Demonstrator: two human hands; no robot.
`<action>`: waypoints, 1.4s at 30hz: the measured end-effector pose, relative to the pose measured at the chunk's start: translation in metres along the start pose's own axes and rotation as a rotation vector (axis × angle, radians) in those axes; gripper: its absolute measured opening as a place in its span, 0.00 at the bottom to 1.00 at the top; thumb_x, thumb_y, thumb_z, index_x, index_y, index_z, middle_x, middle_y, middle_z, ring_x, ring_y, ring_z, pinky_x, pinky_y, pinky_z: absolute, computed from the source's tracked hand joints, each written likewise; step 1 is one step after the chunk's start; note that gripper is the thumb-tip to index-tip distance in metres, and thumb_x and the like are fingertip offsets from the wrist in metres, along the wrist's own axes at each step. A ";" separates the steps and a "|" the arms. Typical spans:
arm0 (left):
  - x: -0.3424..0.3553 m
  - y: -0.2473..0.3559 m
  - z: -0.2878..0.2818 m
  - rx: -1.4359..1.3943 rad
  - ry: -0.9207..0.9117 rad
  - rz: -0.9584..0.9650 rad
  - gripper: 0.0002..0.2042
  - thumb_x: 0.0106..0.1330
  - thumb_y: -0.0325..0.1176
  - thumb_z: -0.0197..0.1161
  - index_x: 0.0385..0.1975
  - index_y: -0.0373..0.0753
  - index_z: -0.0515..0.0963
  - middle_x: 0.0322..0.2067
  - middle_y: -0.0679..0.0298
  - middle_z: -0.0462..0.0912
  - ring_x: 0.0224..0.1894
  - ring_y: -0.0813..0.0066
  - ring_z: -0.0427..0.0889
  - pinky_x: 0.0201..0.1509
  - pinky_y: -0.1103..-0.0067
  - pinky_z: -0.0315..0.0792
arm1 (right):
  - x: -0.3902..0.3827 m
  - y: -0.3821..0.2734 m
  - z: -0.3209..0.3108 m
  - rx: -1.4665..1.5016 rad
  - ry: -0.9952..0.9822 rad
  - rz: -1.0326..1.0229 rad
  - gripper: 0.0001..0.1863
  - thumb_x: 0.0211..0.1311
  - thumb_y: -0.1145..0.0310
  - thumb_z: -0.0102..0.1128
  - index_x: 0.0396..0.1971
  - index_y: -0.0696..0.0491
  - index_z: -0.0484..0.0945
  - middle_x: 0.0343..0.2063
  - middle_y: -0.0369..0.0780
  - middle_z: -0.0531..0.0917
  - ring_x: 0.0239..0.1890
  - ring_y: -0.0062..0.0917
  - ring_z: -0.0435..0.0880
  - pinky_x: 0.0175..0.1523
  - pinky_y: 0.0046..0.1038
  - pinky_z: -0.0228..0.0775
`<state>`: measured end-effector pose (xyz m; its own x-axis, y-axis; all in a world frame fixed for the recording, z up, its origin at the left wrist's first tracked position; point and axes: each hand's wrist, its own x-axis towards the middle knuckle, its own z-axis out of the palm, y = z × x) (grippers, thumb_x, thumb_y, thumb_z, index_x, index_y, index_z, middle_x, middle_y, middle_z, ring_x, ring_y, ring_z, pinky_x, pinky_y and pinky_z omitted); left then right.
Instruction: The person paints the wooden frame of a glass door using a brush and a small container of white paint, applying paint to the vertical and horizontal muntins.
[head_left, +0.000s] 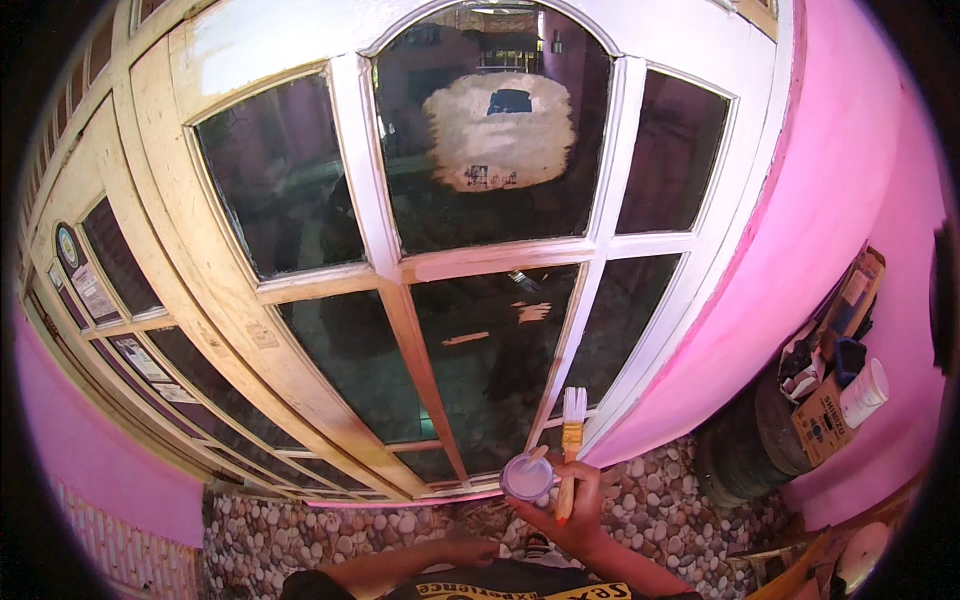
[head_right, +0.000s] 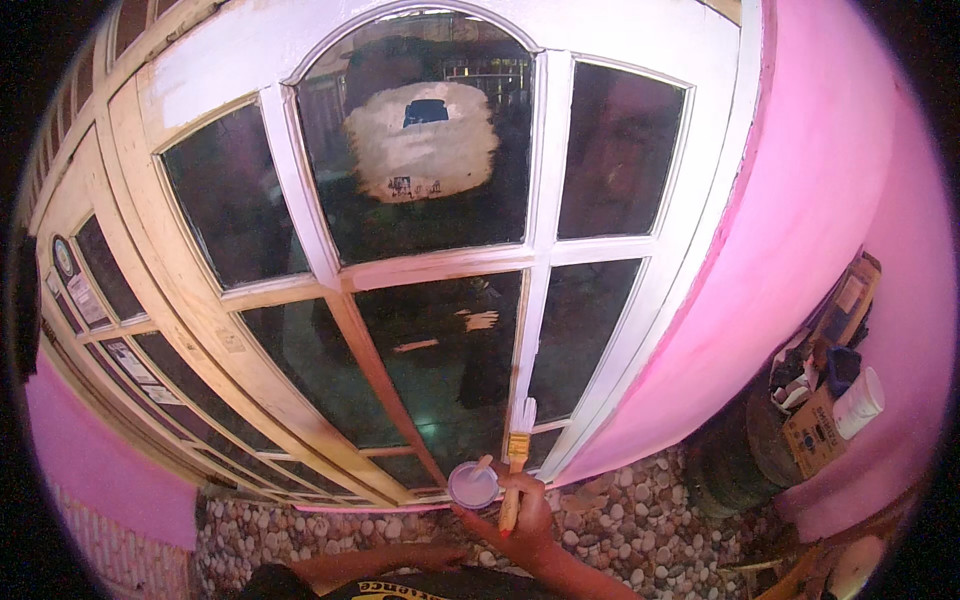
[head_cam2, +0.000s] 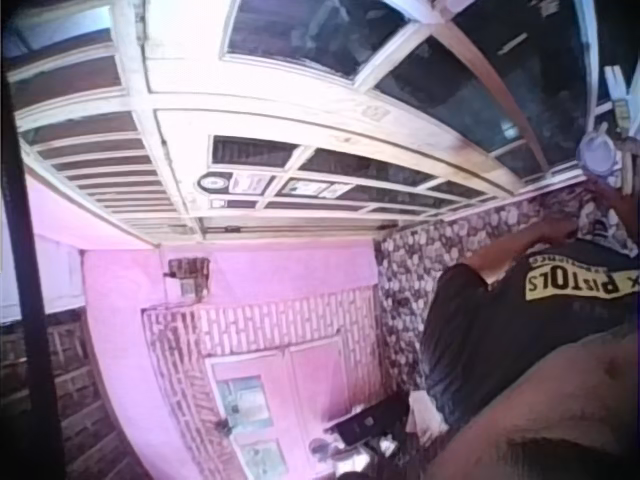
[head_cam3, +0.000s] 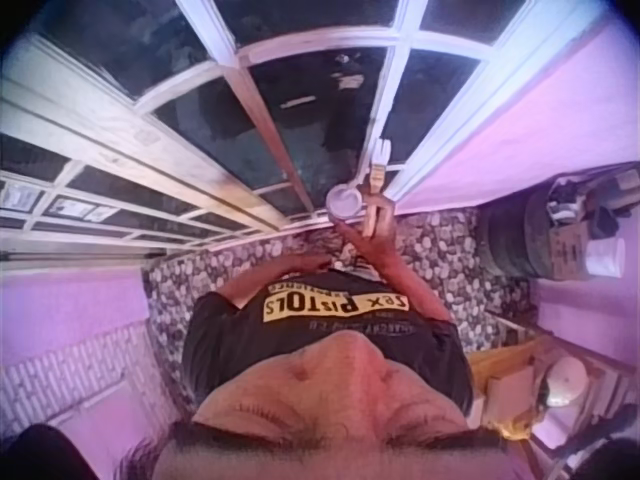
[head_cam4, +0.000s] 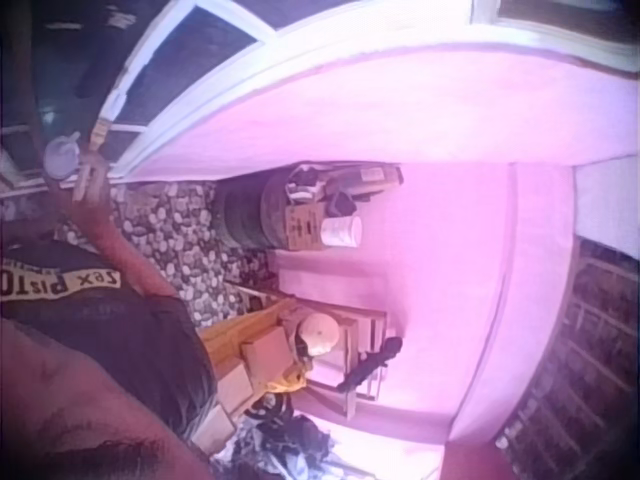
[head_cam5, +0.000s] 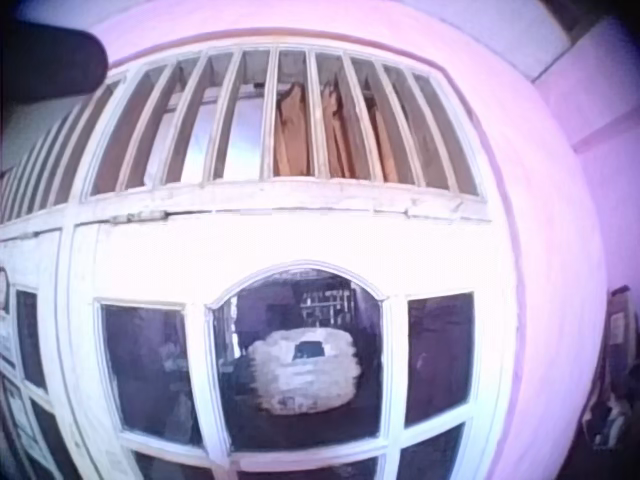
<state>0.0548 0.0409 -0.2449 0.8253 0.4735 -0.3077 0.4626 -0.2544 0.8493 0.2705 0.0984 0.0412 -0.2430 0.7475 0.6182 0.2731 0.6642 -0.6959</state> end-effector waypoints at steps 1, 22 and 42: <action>0.000 -0.001 0.005 -0.036 0.033 0.056 0.10 0.64 0.31 0.60 0.42 0.38 0.73 0.35 0.58 0.78 0.38 0.66 0.76 0.44 0.68 0.70 | 0.001 0.000 0.000 -0.033 -0.001 -0.013 0.39 0.49 0.63 0.82 0.50 0.56 0.58 0.46 0.55 0.81 0.47 0.39 0.87 0.45 0.34 0.78; 0.010 -0.018 0.040 -0.425 0.299 0.284 0.16 0.75 0.41 0.54 0.55 0.40 0.72 0.50 0.59 0.77 0.55 0.67 0.75 0.60 0.68 0.68 | -0.011 0.006 0.009 0.065 -0.057 0.067 0.38 0.48 0.73 0.82 0.50 0.54 0.58 0.49 0.48 0.76 0.50 0.30 0.81 0.54 0.31 0.72; -0.025 -0.017 -0.001 -0.478 -0.183 0.049 0.23 0.72 0.35 0.57 0.66 0.39 0.66 0.59 0.58 0.72 0.62 0.66 0.70 0.67 0.68 0.65 | -0.006 0.006 0.004 0.017 -0.014 -0.020 0.39 0.47 0.72 0.82 0.50 0.53 0.58 0.52 0.53 0.76 0.53 0.34 0.81 0.56 0.33 0.72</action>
<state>0.0256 0.0342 -0.2512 0.9052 0.3047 -0.2963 0.2573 0.1620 0.9527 0.2702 0.0983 0.0321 -0.2616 0.7338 0.6269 0.2526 0.6790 -0.6894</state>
